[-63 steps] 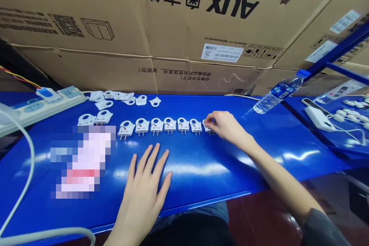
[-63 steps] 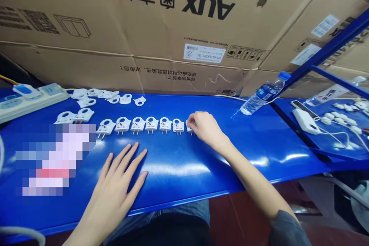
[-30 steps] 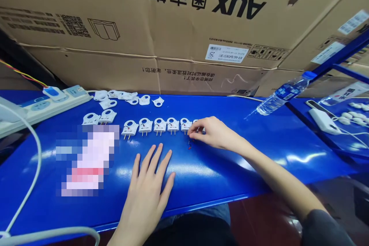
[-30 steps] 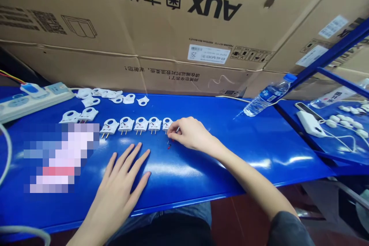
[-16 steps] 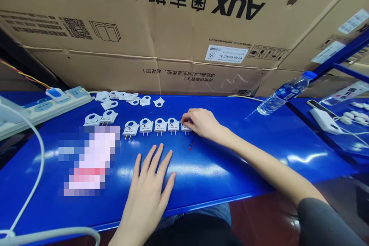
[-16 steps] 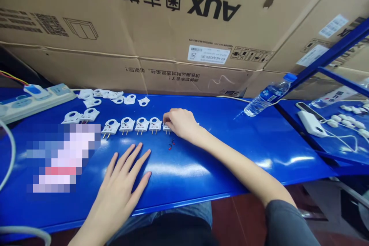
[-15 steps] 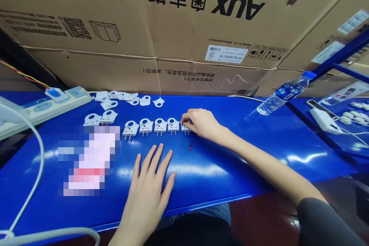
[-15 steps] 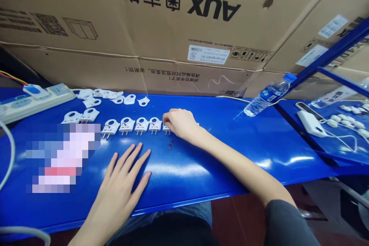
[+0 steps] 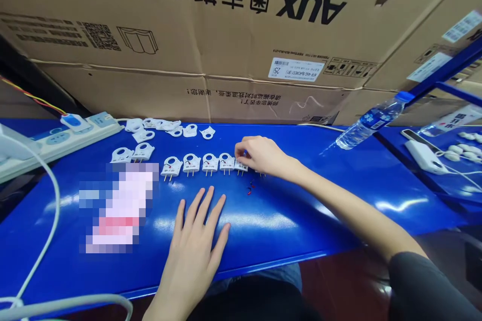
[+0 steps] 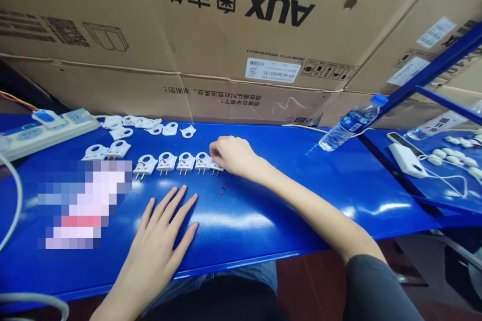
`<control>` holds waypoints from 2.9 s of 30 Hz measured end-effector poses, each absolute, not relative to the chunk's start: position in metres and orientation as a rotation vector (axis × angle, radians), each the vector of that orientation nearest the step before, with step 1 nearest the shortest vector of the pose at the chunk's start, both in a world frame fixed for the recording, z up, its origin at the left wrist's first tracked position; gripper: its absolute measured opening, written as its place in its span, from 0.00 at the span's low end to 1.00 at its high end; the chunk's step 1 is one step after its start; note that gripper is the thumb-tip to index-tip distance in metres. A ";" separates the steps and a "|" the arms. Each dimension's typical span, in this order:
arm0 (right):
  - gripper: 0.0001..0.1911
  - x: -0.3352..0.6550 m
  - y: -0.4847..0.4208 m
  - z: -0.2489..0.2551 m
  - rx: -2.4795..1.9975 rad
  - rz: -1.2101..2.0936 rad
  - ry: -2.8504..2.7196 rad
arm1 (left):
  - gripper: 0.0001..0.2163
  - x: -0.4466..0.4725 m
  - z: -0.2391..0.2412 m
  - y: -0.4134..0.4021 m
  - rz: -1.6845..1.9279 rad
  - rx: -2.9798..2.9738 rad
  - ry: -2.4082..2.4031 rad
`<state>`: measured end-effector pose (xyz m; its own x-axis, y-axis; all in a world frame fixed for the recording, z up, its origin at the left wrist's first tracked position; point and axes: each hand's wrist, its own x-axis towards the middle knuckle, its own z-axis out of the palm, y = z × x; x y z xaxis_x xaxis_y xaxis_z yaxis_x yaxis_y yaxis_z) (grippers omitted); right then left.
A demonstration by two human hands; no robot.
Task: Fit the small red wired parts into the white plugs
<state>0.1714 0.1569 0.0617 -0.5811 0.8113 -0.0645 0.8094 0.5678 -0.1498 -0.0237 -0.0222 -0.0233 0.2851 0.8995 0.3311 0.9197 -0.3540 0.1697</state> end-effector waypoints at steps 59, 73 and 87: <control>0.10 0.102 0.177 0.049 -1.175 0.512 -2.761 | 0.25 -0.023 -0.022 -0.022 -0.576 -2.472 -1.774; 0.06 0.131 0.185 0.075 -1.072 0.871 -2.865 | 0.25 -0.023 -0.022 -0.022 -0.565 -2.480 -1.776; 0.10 0.095 0.180 0.044 -1.060 0.618 -2.663 | 0.24 -0.023 -0.023 -0.022 -0.556 -2.472 -1.755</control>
<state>0.0952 0.1800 0.0439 -0.7195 0.6934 0.0384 0.6057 0.6537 -0.4537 -0.0230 -0.0222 -0.0225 0.2872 0.9017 0.3233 0.9233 -0.3504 0.1573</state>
